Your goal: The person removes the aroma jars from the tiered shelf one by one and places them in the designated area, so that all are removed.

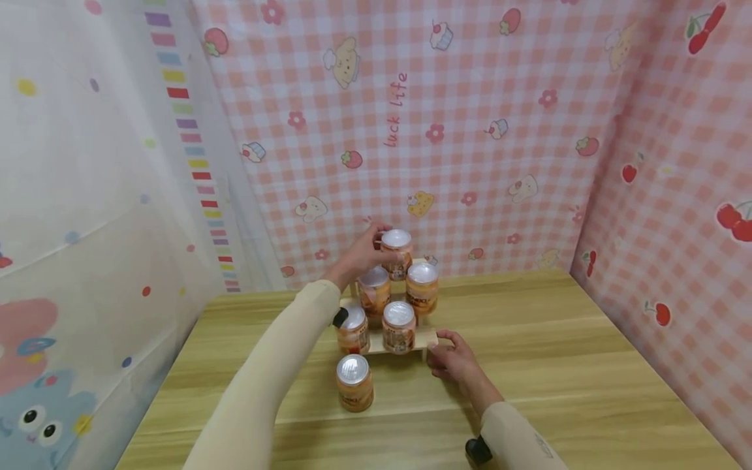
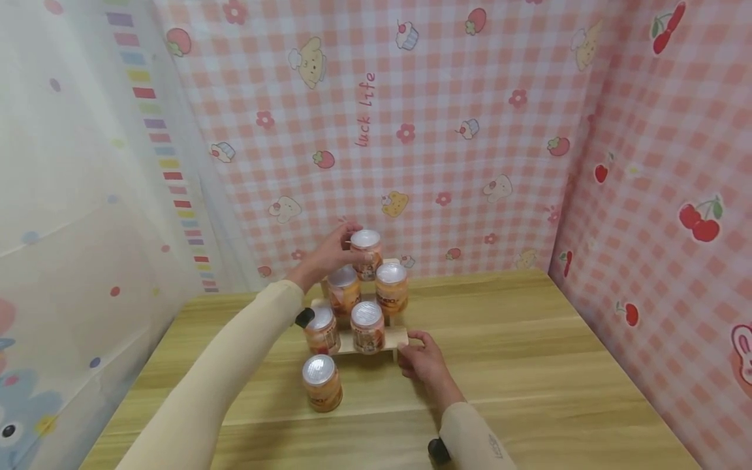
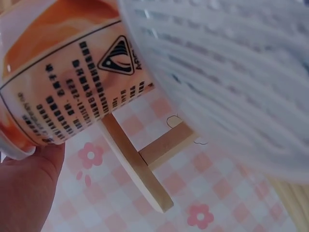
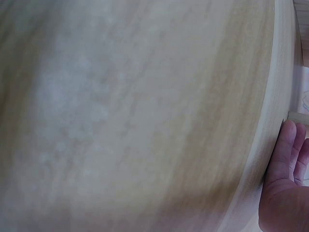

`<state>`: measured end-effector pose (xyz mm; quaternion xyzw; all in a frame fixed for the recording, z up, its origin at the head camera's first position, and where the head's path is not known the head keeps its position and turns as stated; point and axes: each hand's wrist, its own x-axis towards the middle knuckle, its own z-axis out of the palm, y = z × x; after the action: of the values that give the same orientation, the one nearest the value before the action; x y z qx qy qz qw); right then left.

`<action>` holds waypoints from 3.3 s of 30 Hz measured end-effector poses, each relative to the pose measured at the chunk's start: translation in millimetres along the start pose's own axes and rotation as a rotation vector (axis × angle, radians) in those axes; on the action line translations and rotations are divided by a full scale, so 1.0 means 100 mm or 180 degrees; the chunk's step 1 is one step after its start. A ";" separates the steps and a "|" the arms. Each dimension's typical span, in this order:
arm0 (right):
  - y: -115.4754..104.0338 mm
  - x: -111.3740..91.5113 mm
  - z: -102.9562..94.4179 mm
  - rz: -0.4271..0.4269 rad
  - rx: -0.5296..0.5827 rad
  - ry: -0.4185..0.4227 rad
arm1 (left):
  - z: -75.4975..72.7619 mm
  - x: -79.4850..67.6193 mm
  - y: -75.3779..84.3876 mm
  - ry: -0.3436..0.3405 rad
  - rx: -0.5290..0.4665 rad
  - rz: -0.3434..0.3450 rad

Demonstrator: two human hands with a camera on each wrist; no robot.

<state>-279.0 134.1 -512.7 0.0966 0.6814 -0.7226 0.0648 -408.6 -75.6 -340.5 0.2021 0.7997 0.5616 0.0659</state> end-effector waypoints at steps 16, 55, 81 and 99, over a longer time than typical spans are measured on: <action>0.00 0.03 0.01 -0.0048 -0.0044 -0.0016 | 0.01 0.02 0.00 0.0070 0.0076 -0.0033; -0.01 -0.01 0.05 -0.0181 -0.0080 -0.0031 | -1.18 -1.18 0.15 0.0873 0.0227 0.0000; -0.05 -0.01 0.03 -0.0046 -0.0077 -0.0126 | -0.41 -2.41 -1.17 0.1160 0.0073 -0.0504; -0.04 -0.02 0.03 -0.0042 -0.0133 -0.0159 | -0.10 -2.48 -1.34 0.0745 0.0063 -0.0416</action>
<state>-277.8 130.8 -507.7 0.0726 0.6951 -0.7108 0.0790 -220.3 -221.6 -490.7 0.0834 0.8188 0.5679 0.0066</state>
